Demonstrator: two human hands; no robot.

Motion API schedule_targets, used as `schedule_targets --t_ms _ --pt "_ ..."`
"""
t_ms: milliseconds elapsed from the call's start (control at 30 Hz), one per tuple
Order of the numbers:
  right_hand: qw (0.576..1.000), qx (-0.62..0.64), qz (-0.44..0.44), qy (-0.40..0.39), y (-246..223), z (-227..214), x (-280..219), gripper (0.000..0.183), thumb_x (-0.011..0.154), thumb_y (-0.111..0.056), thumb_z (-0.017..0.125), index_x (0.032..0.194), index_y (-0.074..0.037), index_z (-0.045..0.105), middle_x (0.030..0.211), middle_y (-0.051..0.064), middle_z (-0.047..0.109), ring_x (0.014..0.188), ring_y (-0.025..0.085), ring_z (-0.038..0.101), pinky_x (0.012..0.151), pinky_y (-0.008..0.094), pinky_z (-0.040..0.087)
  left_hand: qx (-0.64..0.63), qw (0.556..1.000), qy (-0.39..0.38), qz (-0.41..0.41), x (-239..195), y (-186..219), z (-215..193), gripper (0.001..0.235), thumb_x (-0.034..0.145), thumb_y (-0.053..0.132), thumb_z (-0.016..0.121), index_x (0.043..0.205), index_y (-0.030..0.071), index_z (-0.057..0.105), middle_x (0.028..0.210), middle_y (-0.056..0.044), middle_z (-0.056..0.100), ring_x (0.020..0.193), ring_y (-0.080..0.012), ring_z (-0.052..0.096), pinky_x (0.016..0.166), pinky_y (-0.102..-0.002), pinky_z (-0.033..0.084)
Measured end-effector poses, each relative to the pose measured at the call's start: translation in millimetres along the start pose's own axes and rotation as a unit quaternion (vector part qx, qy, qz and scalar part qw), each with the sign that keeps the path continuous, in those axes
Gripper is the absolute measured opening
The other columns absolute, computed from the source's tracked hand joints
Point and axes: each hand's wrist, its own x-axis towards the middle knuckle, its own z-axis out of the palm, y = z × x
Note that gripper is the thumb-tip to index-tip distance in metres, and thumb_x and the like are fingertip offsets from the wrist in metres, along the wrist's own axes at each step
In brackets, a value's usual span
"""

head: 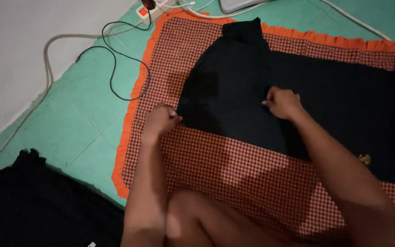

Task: The person folds a black t-shirt on a checkered mat on the floor. They smooth the shirt, fold the sleeves inward, fold the sides toward the center, and then fold the bottom up to create a compact rectangle.

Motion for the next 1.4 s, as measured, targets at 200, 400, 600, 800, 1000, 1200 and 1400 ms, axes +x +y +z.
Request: schedule_targets --t_ms 200,400,600,800,1000,1200,1400 --pt "1.0 0.028 0.004 -0.006 -13 -14 -16 0.03 0.096 -0.034 0.062 0.122 -0.019 0.066 0.105 0.012 0.077 0.112 0.038 0.068 0.1 0.053 0.039 0.002 1.0 -0.001 -0.001 -3 8 -4 0.031 0.088 0.039 0.065 0.106 0.019 0.08 0.117 -0.017 0.067 0.119 -0.0426 0.063 0.1 -0.055 0.049" --pt "0.999 0.036 -0.017 0.01 -13 -15 -28 0.036 0.094 -0.032 0.064 0.127 -0.018 0.062 0.109 0.014 0.076 0.117 0.038 0.064 0.104 0.056 0.034 -0.009 0.999 0.036 0.016 15 -9 16 0.032 0.082 0.041 0.07 0.103 0.02 0.079 0.112 -0.012 0.067 0.117 -0.0414 0.063 0.097 -0.055 0.05" --pt "0.995 -0.018 -0.083 0.049 8 -28 -58 0.029 0.1 -0.037 0.063 0.116 -0.012 0.064 0.098 0.014 0.077 0.113 0.035 0.066 0.104 0.054 0.035 0.025 0.998 0.062 -0.004 -3 29 -3 0.041 0.073 0.026 0.071 0.113 0.018 0.067 0.119 -0.012 0.061 0.118 -0.0379 0.061 0.096 -0.052 0.048" --pt "0.993 -0.047 -0.082 0.068 100 -36 -95 0.04 0.101 -0.051 0.059 0.115 -0.014 0.061 0.099 0.015 0.077 0.115 0.035 0.066 0.107 0.055 0.037 0.152 0.883 0.342 0.281 12 103 39 0.04 0.058 0.03 0.072 0.097 0.027 0.065 0.089 0.001 0.056 0.082 -0.0251 0.064 0.062 -0.042 0.051" --pt "0.994 -0.082 0.0 0.076 218 -44 -139 0.046 0.093 -0.06 0.063 0.113 -0.019 0.066 0.101 0.008 0.077 0.118 0.031 0.066 0.106 0.053 0.037 0.202 0.887 0.138 0.392 37 206 83 0.047 0.095 0.029 0.061 0.139 0.014 0.054 0.13 -0.013 0.058 0.101 -0.0331 0.069 0.082 -0.048 0.056" --pt "0.993 0.012 0.07 0.092 297 -46 -164 0.035 0.086 -0.052 0.07 0.11 -0.027 0.074 0.109 0.006 0.077 0.121 0.034 0.062 0.099 0.052 0.043 0.183 0.933 -0.018 0.308 77 266 111 0.042 0.1 0.038 0.056 0.135 0.014 0.06 0.135 -0.011 0.054 0.099 -0.0353 0.07 0.081 -0.049 0.059" --pt "0.952 0.225 0.07 0.197 310 -45 -174 0.033 0.09 -0.018 0.08 0.119 -0.015 0.066 0.114 0.013 0.075 0.12 0.038 0.066 0.1 0.055 0.048 0.263 0.924 -0.082 0.264 110 263 113 0.033 0.103 0.045 0.054 0.117 0.02 0.07 0.115 -0.002 0.073 0.105 -0.0287 0.072 0.086 -0.04 0.054"
